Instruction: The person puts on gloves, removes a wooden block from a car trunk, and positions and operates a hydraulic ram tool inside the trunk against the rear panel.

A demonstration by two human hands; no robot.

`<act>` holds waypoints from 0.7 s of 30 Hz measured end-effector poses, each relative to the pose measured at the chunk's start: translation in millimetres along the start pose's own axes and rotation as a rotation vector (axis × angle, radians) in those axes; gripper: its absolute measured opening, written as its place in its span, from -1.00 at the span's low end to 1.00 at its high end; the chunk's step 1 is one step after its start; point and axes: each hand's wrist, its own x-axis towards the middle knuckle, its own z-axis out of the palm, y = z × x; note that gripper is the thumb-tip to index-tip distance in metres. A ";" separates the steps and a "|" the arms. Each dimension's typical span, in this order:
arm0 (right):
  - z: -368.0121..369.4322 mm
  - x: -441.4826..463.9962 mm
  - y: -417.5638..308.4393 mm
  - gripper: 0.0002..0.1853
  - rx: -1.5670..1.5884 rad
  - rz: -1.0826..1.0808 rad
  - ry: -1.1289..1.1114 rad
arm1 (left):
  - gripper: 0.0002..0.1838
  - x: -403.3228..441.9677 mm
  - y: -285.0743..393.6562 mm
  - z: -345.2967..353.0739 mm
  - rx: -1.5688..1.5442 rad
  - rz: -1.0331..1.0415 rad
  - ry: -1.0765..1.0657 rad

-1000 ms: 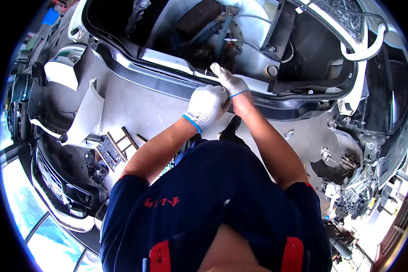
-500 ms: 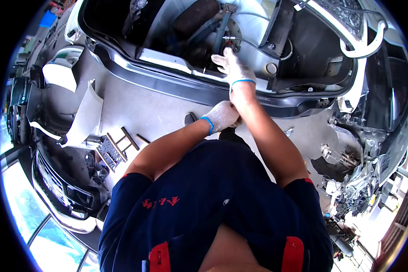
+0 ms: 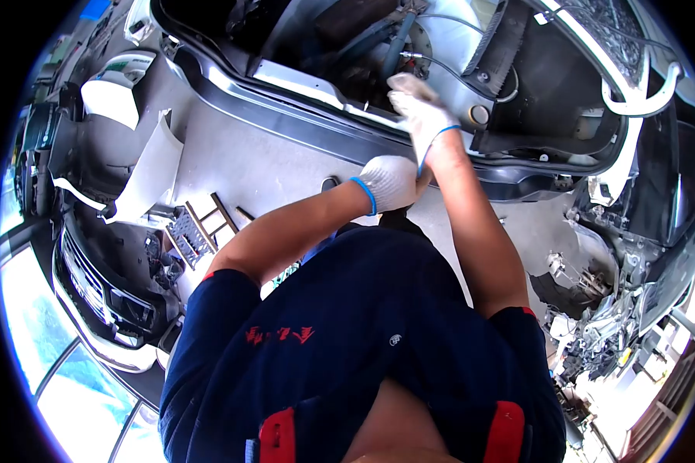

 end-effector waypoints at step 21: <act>-23.2 3.8 61.4 0.00 -1.617 0.446 0.023 | -0.56 -19.0 -11.9 -25.1 -0.271 -0.297 0.278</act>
